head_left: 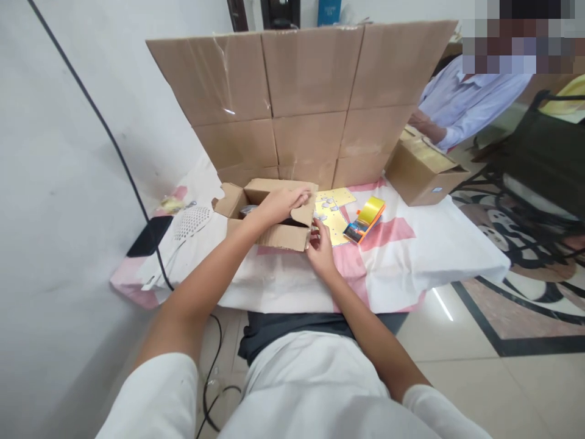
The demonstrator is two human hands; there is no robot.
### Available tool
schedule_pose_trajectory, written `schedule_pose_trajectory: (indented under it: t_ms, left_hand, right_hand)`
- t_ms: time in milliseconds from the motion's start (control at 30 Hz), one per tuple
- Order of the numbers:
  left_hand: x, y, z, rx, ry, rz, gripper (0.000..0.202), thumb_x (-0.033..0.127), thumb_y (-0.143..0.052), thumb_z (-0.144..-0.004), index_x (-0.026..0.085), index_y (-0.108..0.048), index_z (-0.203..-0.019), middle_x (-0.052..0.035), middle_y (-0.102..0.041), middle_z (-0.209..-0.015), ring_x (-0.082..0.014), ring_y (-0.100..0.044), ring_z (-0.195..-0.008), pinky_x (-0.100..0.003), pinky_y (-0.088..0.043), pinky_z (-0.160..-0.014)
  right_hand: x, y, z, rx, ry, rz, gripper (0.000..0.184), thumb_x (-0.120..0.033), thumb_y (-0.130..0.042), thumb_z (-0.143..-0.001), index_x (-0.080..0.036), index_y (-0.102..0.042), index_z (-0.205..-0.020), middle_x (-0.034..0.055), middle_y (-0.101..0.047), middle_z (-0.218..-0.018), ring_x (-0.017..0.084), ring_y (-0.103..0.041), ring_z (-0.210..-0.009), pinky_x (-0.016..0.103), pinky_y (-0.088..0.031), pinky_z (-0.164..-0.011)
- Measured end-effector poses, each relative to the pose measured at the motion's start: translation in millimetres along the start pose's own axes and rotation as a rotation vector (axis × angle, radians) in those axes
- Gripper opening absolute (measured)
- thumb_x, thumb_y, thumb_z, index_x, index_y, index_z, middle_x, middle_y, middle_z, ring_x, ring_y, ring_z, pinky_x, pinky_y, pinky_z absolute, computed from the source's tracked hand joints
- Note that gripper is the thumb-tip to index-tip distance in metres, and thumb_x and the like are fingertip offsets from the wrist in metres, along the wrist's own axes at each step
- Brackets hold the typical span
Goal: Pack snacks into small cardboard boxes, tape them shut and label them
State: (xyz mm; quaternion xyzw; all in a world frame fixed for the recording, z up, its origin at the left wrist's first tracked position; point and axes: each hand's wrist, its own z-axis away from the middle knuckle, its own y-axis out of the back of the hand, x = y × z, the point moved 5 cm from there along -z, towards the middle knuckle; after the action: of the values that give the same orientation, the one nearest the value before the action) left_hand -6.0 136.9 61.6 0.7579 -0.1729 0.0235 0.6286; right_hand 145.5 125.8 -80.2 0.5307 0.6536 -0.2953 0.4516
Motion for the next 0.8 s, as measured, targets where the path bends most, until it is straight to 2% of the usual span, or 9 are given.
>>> schedule_pose_trajectory:
  t_ms: [133,233,367,467,533,633,667,733,800]
  left_hand:
    - [-5,11.5,6,0.208,0.023,0.115,0.043,0.041,-0.038,-0.106,0.021,-0.06,-0.137,-0.0057,-0.077,-0.098,-0.0235,-0.071,-0.094,-0.032,-0.049,-0.086]
    - [-6,18.7,13,0.356,-0.029,0.232,0.042,0.04,-0.034,-0.107,0.02,-0.062,-0.132,-0.0049,-0.077,-0.104,-0.0206,-0.072,-0.097,-0.03,-0.049,-0.088]
    - [-5,22.7,14,0.459,-0.082,0.237,0.042,0.041,-0.034,-0.108,0.019,-0.063,-0.128,-0.0066,-0.076,-0.114,-0.0204,-0.07,-0.106,-0.031,-0.049,-0.094]
    - [0,29.0,12,0.497,-0.075,0.156,0.043,0.042,-0.034,-0.108,0.019,-0.067,-0.124,-0.0077,-0.076,-0.112,-0.0214,-0.069,-0.106,-0.033,-0.049,-0.095]
    - [6,34.4,17,0.485,-0.08,0.09,0.041,0.041,-0.035,-0.107,0.02,-0.07,-0.117,-0.0074,-0.077,-0.11,-0.0228,-0.069,-0.107,-0.036,-0.049,-0.097]
    - [5,41.0,46,0.534,-0.015,-0.003,0.034,0.04,-0.043,-0.105,0.024,-0.072,-0.107,-0.0048,-0.076,-0.115,-0.0256,-0.066,-0.118,-0.045,-0.043,-0.11]
    - [-2,42.9,62,0.613,0.057,-0.016,0.031,0.04,-0.045,-0.105,0.025,-0.072,-0.107,-0.0039,-0.075,-0.119,-0.0261,-0.064,-0.123,-0.048,-0.04,-0.115]
    - [-25,44.7,103,0.866,0.267,0.008,0.03,0.041,-0.046,-0.104,0.027,-0.069,-0.116,-0.0042,-0.07,-0.13,-0.0263,-0.059,-0.132,-0.049,-0.037,-0.12]
    - [-51,38.2,138,1.053,0.44,0.082,0.035,0.042,-0.047,-0.104,0.028,-0.061,-0.133,-0.0069,-0.063,-0.142,-0.0261,-0.055,-0.138,-0.046,-0.04,-0.12]
  right_hand:
    - [-11,2,2,-0.006,0.045,-0.013,0.061,-0.033,-0.061,-0.087,-0.027,-0.049,-0.147,0.0149,-0.048,-0.141,0.031,-0.057,-0.124,0.049,-0.056,-0.101]
    - [-23,5,-10,0.001,0.111,-0.051,0.056,-0.041,-0.055,-0.094,-0.03,-0.047,-0.149,0.0119,-0.048,-0.148,0.032,-0.05,-0.138,0.053,-0.047,-0.113]
    - [-30,2,-65,-0.017,0.128,-0.118,0.059,-0.052,-0.044,-0.099,-0.032,-0.037,-0.155,0.0077,-0.043,-0.158,0.029,-0.04,-0.15,0.055,-0.038,-0.122]
    - [-31,-6,-118,-0.07,0.132,-0.184,0.07,-0.059,-0.05,-0.096,-0.031,-0.029,-0.158,0.0091,-0.045,-0.158,0.028,-0.039,-0.151,0.058,-0.032,-0.125]
    - [-29,-9,-142,-0.081,0.161,-0.2,0.076,-0.062,-0.055,-0.094,-0.031,-0.029,-0.158,0.0092,-0.043,-0.159,0.028,-0.036,-0.153,0.06,-0.027,-0.126]
    - [-22,-7,-148,-0.03,0.21,-0.242,0.083,-0.064,-0.057,-0.092,-0.031,-0.024,-0.16,0.01,-0.035,-0.164,0.029,-0.032,-0.156,0.062,-0.029,-0.125]
    - [-19,-7,-145,-0.019,0.211,-0.274,0.085,-0.065,-0.056,-0.092,-0.032,-0.02,-0.162,0.0106,-0.035,-0.165,0.03,-0.034,-0.155,0.062,-0.033,-0.123]
    - [-11,-7,-134,-0.037,0.202,-0.33,0.085,-0.067,-0.054,-0.093,-0.033,-0.019,-0.162,0.0109,-0.04,-0.161,0.032,-0.042,-0.151,0.062,-0.041,-0.117]
    - [-6,-8,-126,-0.088,0.2,-0.344,0.08,-0.069,-0.055,-0.092,-0.034,-0.029,-0.16,0.0093,-0.047,-0.157,0.033,-0.048,-0.147,0.061,-0.046,-0.113]
